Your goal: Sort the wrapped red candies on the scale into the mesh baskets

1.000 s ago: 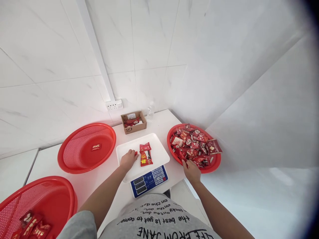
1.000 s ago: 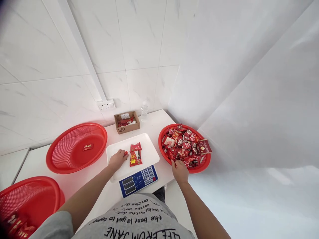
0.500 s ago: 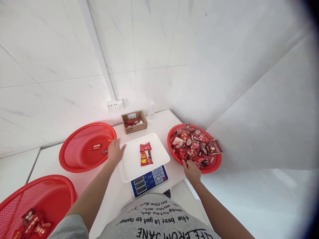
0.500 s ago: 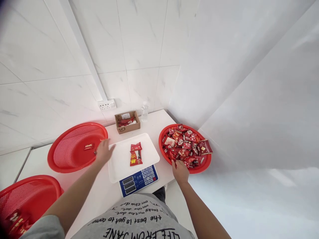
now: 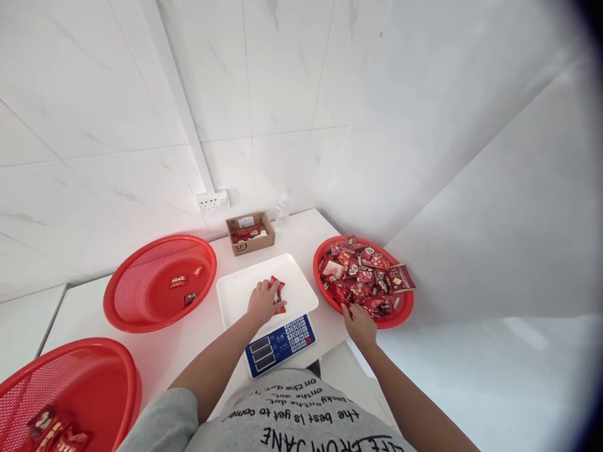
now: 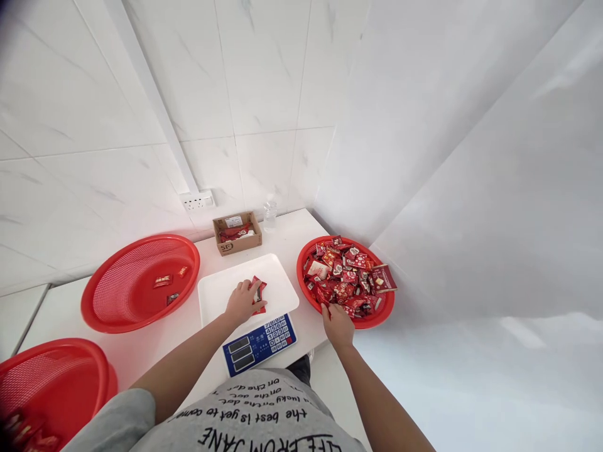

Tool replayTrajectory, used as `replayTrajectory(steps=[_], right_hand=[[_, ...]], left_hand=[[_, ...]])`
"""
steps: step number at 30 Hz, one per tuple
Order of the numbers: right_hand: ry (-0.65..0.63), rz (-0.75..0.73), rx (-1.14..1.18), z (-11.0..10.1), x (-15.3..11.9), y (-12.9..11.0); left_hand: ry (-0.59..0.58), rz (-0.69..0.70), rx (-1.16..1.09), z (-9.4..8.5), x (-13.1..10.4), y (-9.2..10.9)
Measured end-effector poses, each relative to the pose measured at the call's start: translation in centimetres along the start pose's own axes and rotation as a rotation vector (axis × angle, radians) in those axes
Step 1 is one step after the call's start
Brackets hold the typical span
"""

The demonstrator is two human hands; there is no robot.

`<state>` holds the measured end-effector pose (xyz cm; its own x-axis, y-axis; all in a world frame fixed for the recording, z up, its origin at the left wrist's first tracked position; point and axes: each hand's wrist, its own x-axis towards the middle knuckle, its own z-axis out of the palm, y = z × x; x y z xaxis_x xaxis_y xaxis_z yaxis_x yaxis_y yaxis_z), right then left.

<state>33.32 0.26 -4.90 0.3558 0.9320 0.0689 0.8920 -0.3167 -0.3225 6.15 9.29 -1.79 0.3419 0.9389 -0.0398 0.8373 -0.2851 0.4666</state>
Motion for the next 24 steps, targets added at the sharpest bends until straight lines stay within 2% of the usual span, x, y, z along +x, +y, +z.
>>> replayTrajectory(steps=[5, 8, 10, 13, 15, 17, 19, 21, 24], right_hand=[[-0.005, 0.001, -0.008, 0.3, 0.1, 0.2], [-0.005, 0.001, -0.015, 0.2, 0.1, 0.2], [-0.003, -0.002, -0.015, 0.1, 0.1, 0.2], [0.002, -0.004, -0.013, 0.0, 0.0, 0.1], [0.005, 0.000, -0.005, 0.0, 0.0, 0.1], [0.009, 0.008, 0.005, 0.1, -0.1, 0.0], [0.002, 0.012, 0.012, 0.1, 0.0, 0.0], [-0.012, 0.015, 0.024, 0.1, 0.1, 0.1], [-0.001, 0.030, 0.100, -0.3, 0.3, -0.1]], left_hand=[[0.091, -0.106, -0.089, 0.0, -0.9, 0.1], [0.176, -0.146, -0.142, -1.4, -1.5, -0.8], [0.245, -0.186, -0.158, -3.3, -1.9, -2.3], [0.381, -0.275, -0.147, -7.4, -2.5, -5.4], [0.566, -0.402, -0.111, -10.3, -3.1, -7.6], [0.603, -0.520, -0.096, -12.9, -3.7, -9.3], [0.600, -0.619, -0.066, -14.4, -4.3, -10.2], [0.616, -0.635, -0.046, -14.7, -4.5, -10.2], [0.570, -0.505, -0.158, -12.5, -4.2, -8.4]])
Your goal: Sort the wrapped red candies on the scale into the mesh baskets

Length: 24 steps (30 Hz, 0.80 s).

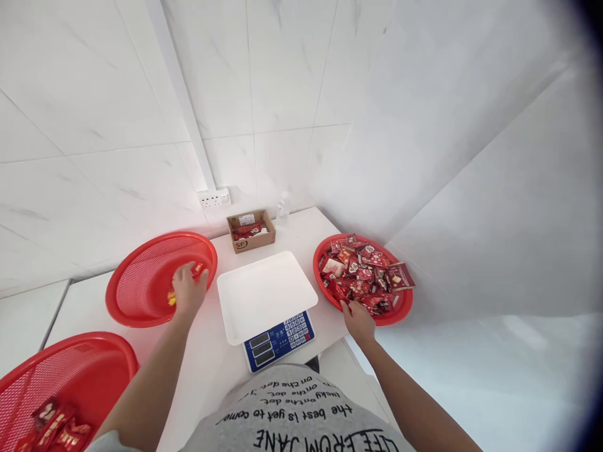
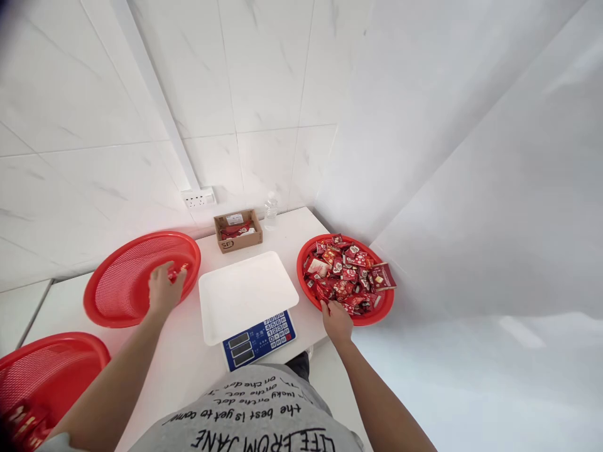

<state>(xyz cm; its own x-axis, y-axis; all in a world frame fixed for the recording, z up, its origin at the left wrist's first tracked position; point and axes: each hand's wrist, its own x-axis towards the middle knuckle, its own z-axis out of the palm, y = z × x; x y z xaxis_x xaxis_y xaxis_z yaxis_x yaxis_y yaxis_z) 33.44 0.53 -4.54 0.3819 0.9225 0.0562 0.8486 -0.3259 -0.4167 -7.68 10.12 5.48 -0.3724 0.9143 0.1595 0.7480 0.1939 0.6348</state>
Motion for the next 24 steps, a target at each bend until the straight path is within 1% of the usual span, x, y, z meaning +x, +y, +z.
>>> replayTrajectory(steps=[2, 3, 4, 5, 6, 8, 9, 10, 11, 12, 13, 15, 17, 18, 19, 20, 21, 24], right_hand=[[0.046, -0.009, 0.107, -0.6, -0.1, -1.0], [0.061, -0.031, 0.177, -0.9, -0.3, -1.8], [0.060, -0.062, 0.251, -1.3, -0.6, -2.9], [-0.002, -0.122, 0.338, -1.6, -1.0, -4.3], [-0.091, -0.180, 0.431, -1.9, -1.5, -5.7], [-0.357, -0.295, 0.576, -2.3, -2.5, -8.7], [-0.452, -0.345, 0.614, -2.4, -3.0, -9.9], [-0.506, -0.376, 0.635, -2.6, -3.3, -10.8], [-0.547, -0.389, 0.640, -2.7, -3.4, -11.4], [-0.557, -0.392, 0.638, -2.9, -3.2, -11.5], [-0.533, -0.373, 0.634, -3.1, -2.8, -11.2], [-0.409, -0.283, 0.623, -3.6, -1.1, -9.5], [-0.243, -0.130, 0.598, -4.0, 1.3, -7.0], [-0.201, -0.053, 0.574, -4.0, 2.5, -5.6], [-0.211, 0.025, 0.531, -3.8, 3.7, -4.3], [-0.251, 0.094, 0.478, -3.5, 4.8, -3.1], [-0.309, 0.115, 0.415, -3.1, 5.6, -2.1], [-0.461, 0.044, 0.252, -1.1, 7.2, -0.3]], left_hand=[[-0.181, 0.054, -0.130, 2.3, -2.5, 1.4], [-0.270, 0.065, -0.176, 3.4, -4.0, 2.3], [-0.431, 0.053, -0.280, 4.5, -5.7, 3.4], [-0.580, 0.048, -0.374, 5.3, -7.4, 4.5], [-0.709, 0.046, -0.457, 5.9, -9.0, 5.5], [-0.956, 0.006, -0.670, 6.6, -11.6, 7.5], [-1.044, -0.035, -0.779, 6.7, -12.5, 8.2], [-1.098, -0.087, -0.872, 6.7, -13.1, 8.7], [-1.115, -0.149, -0.944, 6.6, -13.3, 8.9], [-1.099, -0.217, -0.991, 6.5, -13.3, 8.9], [-1.061, -0.286, -1.019, 6.4, -13.1, 8.8], [-0.981, -0.412, -1.050, 6.0, -12.4, 8.0], [-0.923, -0.516, -1.063, 5.7, -11.7, 7.1], [-0.901, -0.557, -1.061, 5.5, -11.6, 6.7], [-0.884, -0.592, -1.055, 5.3, -11.5, 6.4], [-0.871, -0.619, -1.046, 5.1, -11.5, 6.2], [-0.860, -0.639, -1.035, 4.9, -11.5, 6.1], [-0.839, -0.670, -1.004, 4.4, -11.7, 6.1]])
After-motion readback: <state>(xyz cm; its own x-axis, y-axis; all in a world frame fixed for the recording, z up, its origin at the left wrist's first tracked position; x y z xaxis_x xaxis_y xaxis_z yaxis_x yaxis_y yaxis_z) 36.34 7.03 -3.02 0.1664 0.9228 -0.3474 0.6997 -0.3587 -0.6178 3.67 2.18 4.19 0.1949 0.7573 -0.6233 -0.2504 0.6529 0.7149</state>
